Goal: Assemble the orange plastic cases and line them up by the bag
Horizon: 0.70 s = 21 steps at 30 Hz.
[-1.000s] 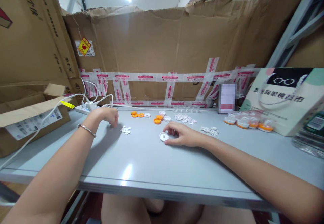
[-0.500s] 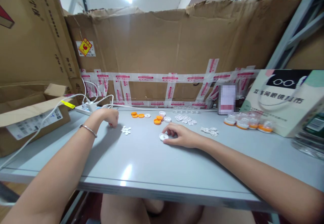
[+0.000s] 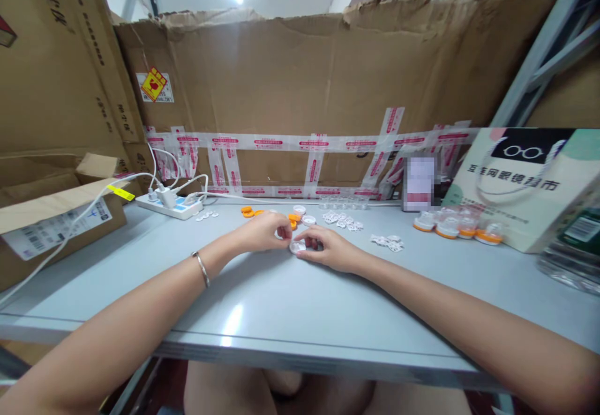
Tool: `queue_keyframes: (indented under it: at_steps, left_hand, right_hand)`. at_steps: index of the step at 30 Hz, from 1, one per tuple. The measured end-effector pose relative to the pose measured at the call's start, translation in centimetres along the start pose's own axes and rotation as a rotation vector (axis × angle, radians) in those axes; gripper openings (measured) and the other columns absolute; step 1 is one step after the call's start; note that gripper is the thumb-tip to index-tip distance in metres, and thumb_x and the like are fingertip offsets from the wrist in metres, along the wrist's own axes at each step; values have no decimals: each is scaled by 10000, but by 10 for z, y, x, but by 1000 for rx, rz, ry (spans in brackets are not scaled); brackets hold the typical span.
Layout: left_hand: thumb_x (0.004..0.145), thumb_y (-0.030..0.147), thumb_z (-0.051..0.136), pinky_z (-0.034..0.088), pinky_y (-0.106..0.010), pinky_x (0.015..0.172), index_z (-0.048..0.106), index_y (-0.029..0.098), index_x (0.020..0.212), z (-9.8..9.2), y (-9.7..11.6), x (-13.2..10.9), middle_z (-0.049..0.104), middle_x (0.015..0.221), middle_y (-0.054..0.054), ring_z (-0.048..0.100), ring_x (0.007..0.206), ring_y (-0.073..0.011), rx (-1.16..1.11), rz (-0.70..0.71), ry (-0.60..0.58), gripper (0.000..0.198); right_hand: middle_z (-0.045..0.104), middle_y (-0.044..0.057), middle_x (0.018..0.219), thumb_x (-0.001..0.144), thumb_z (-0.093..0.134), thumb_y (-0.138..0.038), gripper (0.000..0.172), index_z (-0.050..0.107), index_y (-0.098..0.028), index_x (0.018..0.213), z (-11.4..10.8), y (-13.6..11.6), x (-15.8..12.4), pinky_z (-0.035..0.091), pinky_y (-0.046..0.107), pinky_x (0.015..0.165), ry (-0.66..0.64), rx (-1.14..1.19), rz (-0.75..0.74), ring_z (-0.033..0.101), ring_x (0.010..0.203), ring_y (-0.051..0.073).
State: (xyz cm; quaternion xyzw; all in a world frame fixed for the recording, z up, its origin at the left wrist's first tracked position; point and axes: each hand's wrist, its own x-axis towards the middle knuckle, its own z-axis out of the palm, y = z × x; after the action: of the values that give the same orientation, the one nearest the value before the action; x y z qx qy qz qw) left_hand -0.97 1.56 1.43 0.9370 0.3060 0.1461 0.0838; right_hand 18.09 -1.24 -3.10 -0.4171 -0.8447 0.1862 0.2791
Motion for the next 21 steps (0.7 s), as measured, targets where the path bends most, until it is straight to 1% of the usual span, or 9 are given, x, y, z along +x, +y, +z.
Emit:
queue_keyframes:
  at_steps: [5, 10, 16, 21]
  left_hand:
    - [689, 225, 566, 400, -212, 621, 608, 139, 708, 9, 1, 4, 631, 735, -24, 557, 676, -128, 44, -23, 32, 97]
    - [713, 226, 555, 386, -213, 627, 620, 142, 741, 16, 4, 5, 642, 746, -29, 562, 698, -136, 43, -38, 69, 110]
    - [727, 230, 545, 375, -211, 621, 620, 146, 723, 17, 6, 4, 640, 763, -32, 563, 698, -134, 75, -2, 65, 112]
    - [737, 234, 544, 378, -211, 637, 612, 151, 734, 16, 5, 4, 640, 775, -30, 566, 710, -133, 96, 22, 76, 107]
  right_hand:
    - [508, 35, 794, 745, 569, -363, 327, 617, -186, 1016, 1, 5, 1, 433, 287, 685, 8, 6, -17, 505, 706, 138]
    - [503, 36, 809, 743, 573, -361, 299, 627, -190, 983, 1, 5, 1, 438, 292, 686, 4, 14, -18, 502, 711, 140]
    - [497, 34, 802, 742, 575, -355, 295, 631, -173, 967, 1, 5, 2, 432, 292, 689, -2, 5, -15, 501, 713, 139]
    - [503, 32, 797, 743, 577, -363, 284, 635, -185, 957, 1, 6, 2, 433, 283, 683, 4, 14, -22, 501, 712, 138]
